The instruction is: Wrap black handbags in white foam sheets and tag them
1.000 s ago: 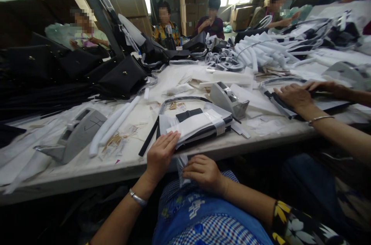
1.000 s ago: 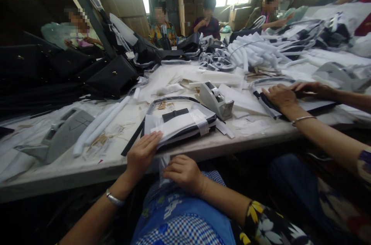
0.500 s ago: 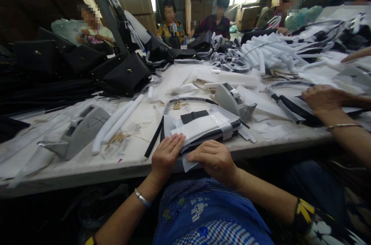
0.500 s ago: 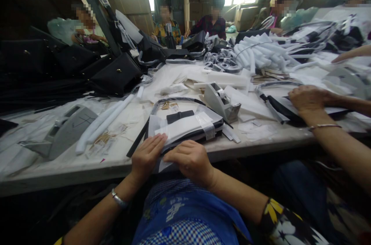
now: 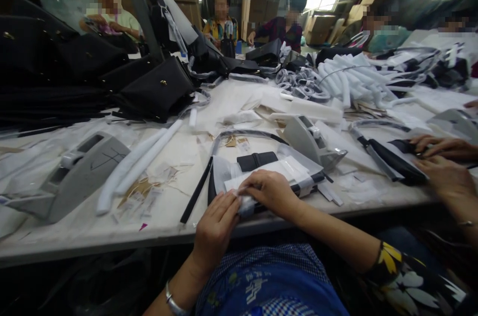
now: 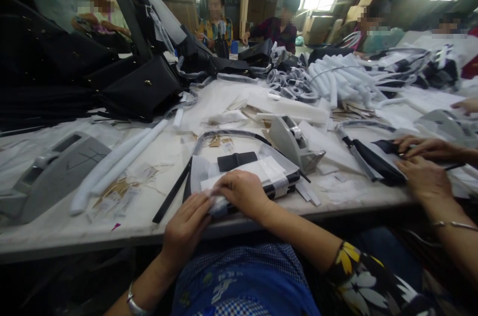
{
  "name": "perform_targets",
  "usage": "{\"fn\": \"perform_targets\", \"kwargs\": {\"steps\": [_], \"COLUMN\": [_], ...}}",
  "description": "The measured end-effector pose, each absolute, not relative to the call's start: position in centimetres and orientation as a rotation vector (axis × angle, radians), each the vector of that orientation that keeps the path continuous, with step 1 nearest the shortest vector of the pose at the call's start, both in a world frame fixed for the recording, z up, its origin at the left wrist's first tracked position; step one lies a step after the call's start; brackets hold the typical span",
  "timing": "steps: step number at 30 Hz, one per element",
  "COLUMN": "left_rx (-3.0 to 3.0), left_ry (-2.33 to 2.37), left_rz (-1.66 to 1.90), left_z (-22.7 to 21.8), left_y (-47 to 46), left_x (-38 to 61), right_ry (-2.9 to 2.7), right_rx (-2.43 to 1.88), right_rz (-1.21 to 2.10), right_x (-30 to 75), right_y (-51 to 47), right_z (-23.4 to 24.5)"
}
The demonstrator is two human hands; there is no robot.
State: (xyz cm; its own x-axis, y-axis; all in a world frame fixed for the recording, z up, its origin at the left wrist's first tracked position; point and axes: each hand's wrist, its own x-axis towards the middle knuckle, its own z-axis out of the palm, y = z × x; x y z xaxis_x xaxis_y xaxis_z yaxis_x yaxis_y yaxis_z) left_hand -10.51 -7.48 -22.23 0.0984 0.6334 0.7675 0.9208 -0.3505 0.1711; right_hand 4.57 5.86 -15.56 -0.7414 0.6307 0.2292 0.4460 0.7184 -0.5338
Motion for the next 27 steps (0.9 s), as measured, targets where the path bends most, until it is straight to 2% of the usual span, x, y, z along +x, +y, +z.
{"fn": "perform_targets", "kwargs": {"steps": [11, 19, 24, 27], "left_rx": [-2.049, -2.160, -2.127, -2.111], "left_ry": [-1.647, -1.665, -1.620, -1.568], "left_rz": [-1.163, -0.727, -0.688, -0.735], "left_z": [-21.9, -20.4, -20.8, -21.2], "left_y": [-8.0, -8.9, -8.5, -8.1], "left_x": [-10.3, -9.1, -9.7, -10.1], "right_ry": [-2.652, -2.783, -2.530, -2.199], "right_rx": [-1.011, -1.001, -0.679, -0.868], "right_rz": [0.493, 0.503, 0.730, 0.651], "right_x": [3.9, 2.3, 6.3, 12.3], "right_y": [6.1, 7.3, 9.5, 12.5], "right_z": [-15.0, -13.9, -13.4, -11.6]}}
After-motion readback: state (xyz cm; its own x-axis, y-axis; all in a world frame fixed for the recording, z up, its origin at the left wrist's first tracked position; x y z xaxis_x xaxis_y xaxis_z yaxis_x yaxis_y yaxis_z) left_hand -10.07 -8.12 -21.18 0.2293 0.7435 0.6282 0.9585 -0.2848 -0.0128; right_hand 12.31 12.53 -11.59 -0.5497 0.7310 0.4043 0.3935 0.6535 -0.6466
